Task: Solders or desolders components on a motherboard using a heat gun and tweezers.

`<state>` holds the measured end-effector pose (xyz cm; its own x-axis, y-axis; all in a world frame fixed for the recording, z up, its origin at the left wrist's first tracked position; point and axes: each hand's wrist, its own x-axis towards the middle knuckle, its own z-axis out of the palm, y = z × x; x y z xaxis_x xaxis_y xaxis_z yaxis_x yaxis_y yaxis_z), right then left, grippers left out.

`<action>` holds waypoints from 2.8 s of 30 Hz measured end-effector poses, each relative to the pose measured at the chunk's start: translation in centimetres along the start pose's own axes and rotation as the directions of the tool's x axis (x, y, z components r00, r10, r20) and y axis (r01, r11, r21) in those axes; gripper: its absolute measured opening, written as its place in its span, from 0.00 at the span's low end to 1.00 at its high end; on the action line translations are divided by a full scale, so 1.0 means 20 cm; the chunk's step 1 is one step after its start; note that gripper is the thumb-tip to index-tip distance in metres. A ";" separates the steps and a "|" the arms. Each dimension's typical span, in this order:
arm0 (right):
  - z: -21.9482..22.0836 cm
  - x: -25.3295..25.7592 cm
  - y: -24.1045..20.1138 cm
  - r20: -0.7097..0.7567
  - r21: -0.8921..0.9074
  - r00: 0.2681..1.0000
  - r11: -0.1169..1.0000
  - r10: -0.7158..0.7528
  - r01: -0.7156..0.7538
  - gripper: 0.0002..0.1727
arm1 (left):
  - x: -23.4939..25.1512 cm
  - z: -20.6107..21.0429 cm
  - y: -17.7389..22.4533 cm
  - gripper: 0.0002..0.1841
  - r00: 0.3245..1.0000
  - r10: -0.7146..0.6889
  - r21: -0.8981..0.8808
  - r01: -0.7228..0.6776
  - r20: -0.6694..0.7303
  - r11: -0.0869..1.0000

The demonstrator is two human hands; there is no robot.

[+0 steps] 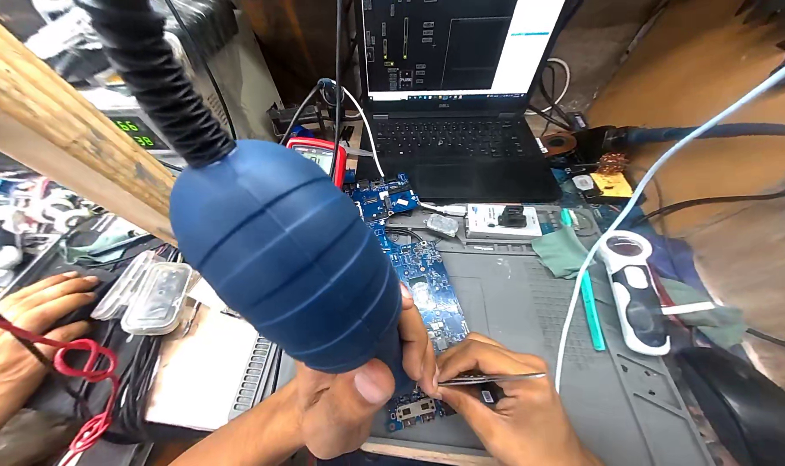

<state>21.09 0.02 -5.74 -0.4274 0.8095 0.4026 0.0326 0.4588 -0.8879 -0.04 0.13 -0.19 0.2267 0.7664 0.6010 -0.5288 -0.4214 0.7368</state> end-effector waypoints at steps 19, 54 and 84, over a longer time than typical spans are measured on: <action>0.01 0.00 -0.02 0.004 0.012 1.000 1.000 0.026 -0.026 0.04 | 0.00 0.00 0.01 0.21 0.999 -0.022 -0.007 0.022 -0.046 1.000; 0.01 0.00 -0.04 0.020 0.010 0.998 0.998 0.057 -0.057 0.03 | 0.02 0.03 0.02 0.21 0.992 -0.006 -0.019 0.004 -0.125 1.000; 0.00 0.00 -0.04 0.022 -0.013 0.999 0.999 0.044 -0.043 0.04 | 0.03 0.03 0.03 0.21 0.992 -0.007 0.002 0.007 -0.123 1.000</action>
<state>21.03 -0.46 -5.04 -0.4456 0.8203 0.3585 0.0625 0.4280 -0.9016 0.21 0.05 0.74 0.1279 0.8231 0.5533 -0.5252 -0.4171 0.7418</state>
